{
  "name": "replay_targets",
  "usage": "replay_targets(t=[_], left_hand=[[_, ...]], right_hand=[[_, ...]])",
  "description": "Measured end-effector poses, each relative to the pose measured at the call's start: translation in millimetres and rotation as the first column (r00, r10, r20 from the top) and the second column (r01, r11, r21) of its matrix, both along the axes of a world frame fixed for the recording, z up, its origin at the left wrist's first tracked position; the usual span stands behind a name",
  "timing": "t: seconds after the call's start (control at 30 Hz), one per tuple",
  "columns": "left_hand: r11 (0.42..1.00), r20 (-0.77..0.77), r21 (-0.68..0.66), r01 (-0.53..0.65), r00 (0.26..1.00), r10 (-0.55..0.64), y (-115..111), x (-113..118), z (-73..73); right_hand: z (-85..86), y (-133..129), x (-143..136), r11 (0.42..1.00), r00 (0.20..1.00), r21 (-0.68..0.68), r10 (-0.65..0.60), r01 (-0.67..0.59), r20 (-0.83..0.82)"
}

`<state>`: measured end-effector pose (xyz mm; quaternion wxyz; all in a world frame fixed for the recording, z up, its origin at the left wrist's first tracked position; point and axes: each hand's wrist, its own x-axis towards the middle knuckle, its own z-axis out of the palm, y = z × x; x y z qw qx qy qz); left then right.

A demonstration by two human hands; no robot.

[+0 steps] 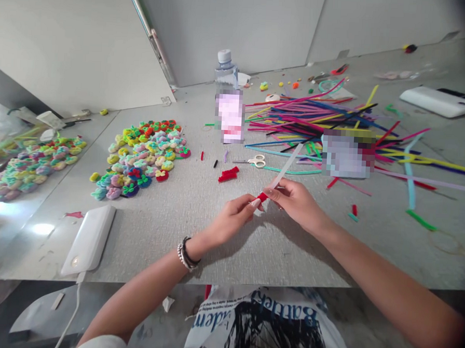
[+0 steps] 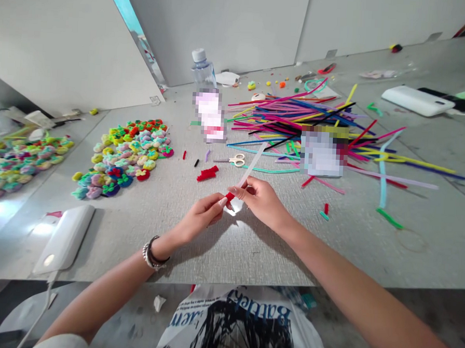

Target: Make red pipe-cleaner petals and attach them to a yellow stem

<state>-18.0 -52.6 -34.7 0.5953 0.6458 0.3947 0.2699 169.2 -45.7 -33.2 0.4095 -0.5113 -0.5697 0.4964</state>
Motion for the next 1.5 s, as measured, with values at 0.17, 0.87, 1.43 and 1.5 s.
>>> replay_targets(t=[0.17, 0.87, 1.43, 1.5], left_hand=[[0.998, 0.08, -0.059, -0.024, 0.996, 0.029, 3, -3, -0.3], [0.974, -0.14, 0.204, -0.099, 0.982, 0.129, -4, -1, 8.3], [0.997, -0.062, 0.072, -0.022, 0.998, 0.027, -5, -4, 8.1], [0.998, -0.048, 0.056, -0.026, 0.998, 0.028, -7, -4, 9.6]], right_hand=[[6.5, -3, -3, 0.998, 0.993, -0.055, 0.026, -0.033, -0.112], [3.3, -1, -5, 0.999, 0.999, -0.033, -0.022, 0.021, -0.047], [8.3, -5, -1, 0.996, 0.999, -0.087, 0.017, -0.021, -0.046], [7.9, -4, -1, 0.996, 0.999, -0.082, 0.017, -0.019, -0.033]])
